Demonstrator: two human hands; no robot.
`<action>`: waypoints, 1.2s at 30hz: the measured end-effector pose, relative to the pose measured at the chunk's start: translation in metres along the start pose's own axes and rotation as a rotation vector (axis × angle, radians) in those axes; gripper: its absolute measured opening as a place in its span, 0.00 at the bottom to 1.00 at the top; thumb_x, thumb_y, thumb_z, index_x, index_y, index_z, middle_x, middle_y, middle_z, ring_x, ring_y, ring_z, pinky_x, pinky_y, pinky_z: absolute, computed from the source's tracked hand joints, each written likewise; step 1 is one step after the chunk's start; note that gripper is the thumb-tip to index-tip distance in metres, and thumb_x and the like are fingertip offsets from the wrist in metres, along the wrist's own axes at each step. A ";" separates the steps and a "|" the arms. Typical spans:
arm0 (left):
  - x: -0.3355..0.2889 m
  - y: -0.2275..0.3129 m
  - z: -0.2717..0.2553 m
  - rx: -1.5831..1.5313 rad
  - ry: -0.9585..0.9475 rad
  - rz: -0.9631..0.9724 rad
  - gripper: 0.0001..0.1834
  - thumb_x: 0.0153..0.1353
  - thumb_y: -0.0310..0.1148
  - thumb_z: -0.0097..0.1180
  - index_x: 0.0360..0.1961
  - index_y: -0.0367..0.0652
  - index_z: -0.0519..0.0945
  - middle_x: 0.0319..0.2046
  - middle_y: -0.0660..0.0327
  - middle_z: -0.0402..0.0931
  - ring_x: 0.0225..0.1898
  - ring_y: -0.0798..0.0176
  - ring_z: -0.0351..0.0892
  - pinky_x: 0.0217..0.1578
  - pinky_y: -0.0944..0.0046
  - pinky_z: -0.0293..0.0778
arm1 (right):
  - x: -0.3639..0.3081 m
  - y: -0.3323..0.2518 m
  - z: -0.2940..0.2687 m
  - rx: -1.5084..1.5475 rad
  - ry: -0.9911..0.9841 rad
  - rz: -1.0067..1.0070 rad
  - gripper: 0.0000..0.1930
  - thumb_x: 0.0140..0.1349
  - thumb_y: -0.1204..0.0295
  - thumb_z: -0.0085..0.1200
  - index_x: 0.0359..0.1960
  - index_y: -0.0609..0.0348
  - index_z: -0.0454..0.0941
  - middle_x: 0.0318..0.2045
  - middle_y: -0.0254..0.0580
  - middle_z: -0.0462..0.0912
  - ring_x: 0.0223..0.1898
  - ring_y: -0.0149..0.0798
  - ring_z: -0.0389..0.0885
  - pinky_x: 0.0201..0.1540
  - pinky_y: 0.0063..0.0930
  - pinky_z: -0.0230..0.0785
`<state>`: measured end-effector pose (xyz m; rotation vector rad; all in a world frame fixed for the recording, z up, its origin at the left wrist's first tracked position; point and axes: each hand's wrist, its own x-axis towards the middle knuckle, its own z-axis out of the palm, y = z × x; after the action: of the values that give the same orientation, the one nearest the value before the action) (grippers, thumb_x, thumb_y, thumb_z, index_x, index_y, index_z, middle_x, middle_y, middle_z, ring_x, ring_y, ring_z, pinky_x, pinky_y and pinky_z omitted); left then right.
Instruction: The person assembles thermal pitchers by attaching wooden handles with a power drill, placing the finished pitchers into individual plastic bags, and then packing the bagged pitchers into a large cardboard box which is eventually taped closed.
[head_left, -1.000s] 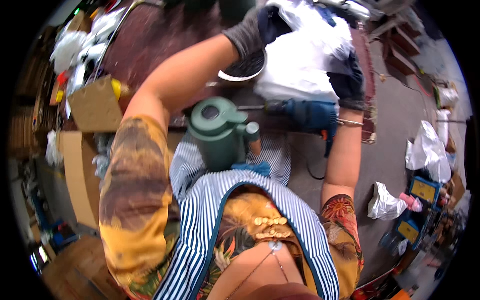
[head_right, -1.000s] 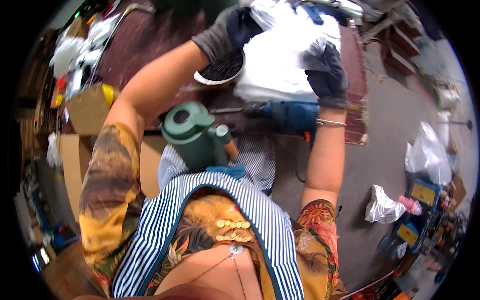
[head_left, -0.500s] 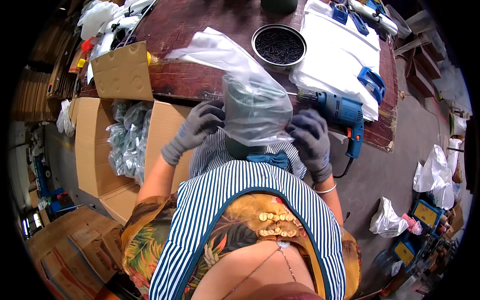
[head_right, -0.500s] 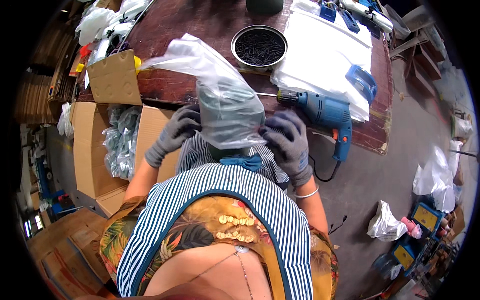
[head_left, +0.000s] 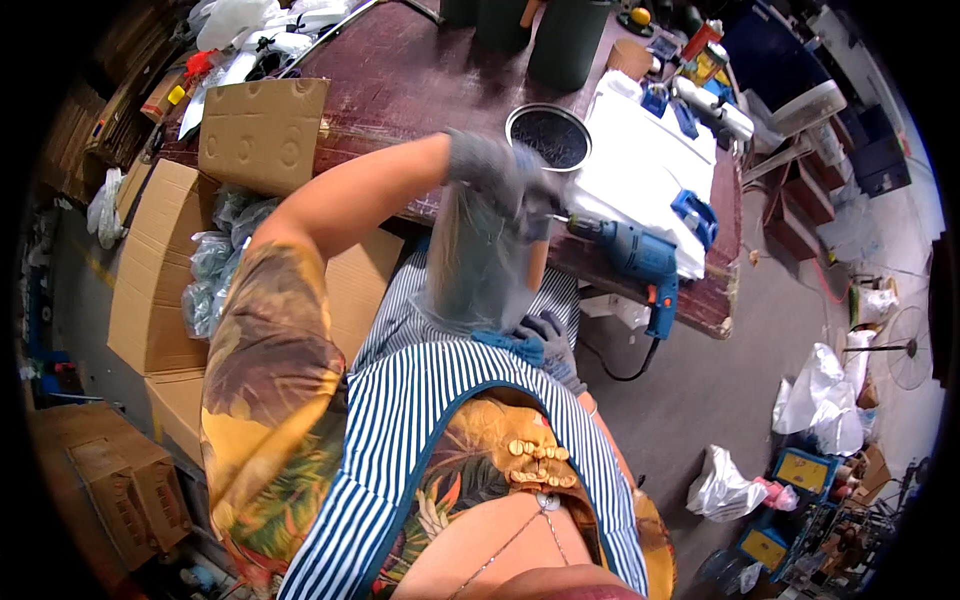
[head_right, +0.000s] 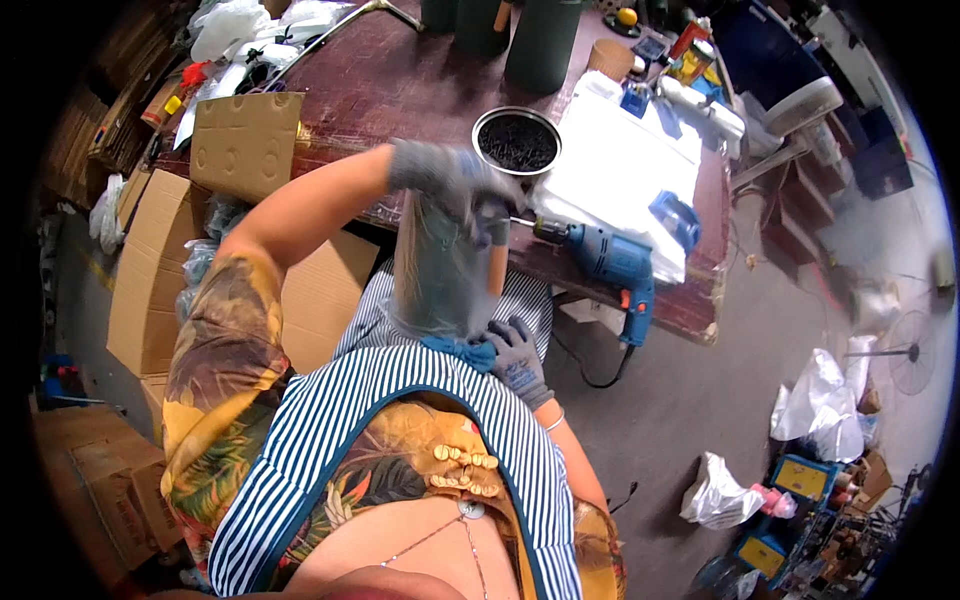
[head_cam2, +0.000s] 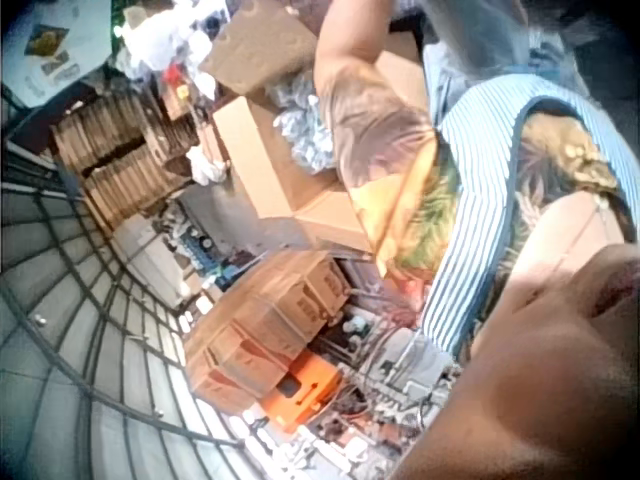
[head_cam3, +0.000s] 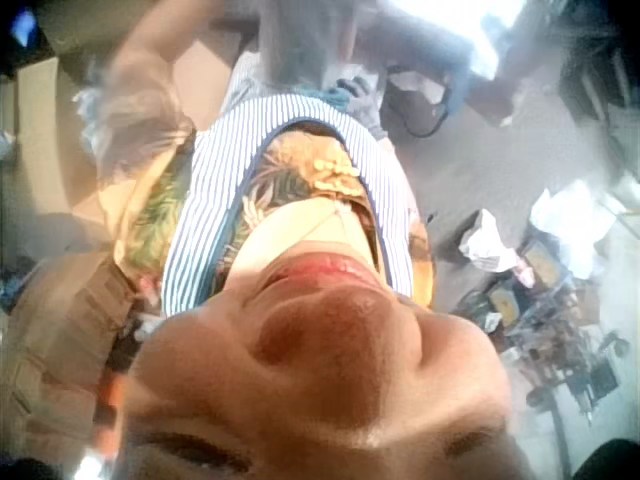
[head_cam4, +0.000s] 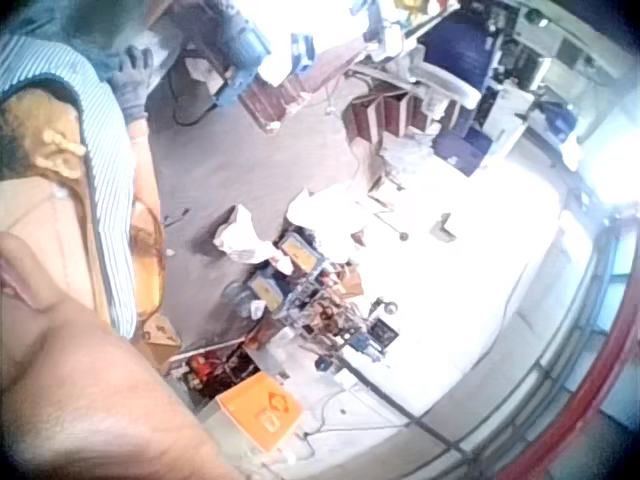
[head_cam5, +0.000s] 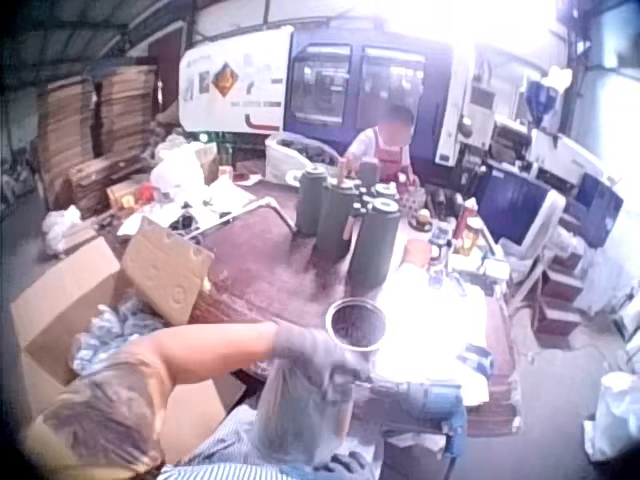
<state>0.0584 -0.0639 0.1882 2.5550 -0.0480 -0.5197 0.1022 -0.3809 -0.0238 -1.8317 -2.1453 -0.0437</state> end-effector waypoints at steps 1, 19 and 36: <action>0.009 -0.006 0.007 0.093 -0.033 0.100 0.37 0.40 0.41 0.75 0.55 0.48 0.77 0.44 0.54 0.82 0.47 0.50 0.81 0.48 0.54 0.76 | -0.008 0.003 0.011 0.032 -0.045 -0.003 0.14 0.58 0.62 0.52 0.45 0.44 0.82 0.51 0.31 0.80 0.60 0.41 0.72 0.68 0.50 0.59; -0.496 0.104 0.239 0.484 1.219 -1.352 0.30 0.52 0.34 0.65 0.59 0.52 0.78 0.47 0.58 0.82 0.49 0.49 0.79 0.57 0.51 0.71 | 0.137 0.014 0.020 0.906 -0.088 0.115 0.17 0.64 0.80 0.50 0.54 0.62 0.78 0.55 0.49 0.80 0.56 0.46 0.78 0.62 0.33 0.66; -0.479 -0.088 0.489 -0.136 -0.435 -1.206 0.30 0.63 0.55 0.48 0.62 0.52 0.75 0.52 0.49 0.79 0.50 0.43 0.80 0.52 0.31 0.67 | 0.116 -0.018 -0.014 0.686 -0.231 0.184 0.19 0.60 0.69 0.55 0.54 0.54 0.78 0.48 0.50 0.81 0.51 0.52 0.77 0.56 0.43 0.68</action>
<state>-0.5730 -0.1645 -0.0717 2.0283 1.3593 -1.4143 0.0736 -0.2760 0.0232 -1.6424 -1.7817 0.8687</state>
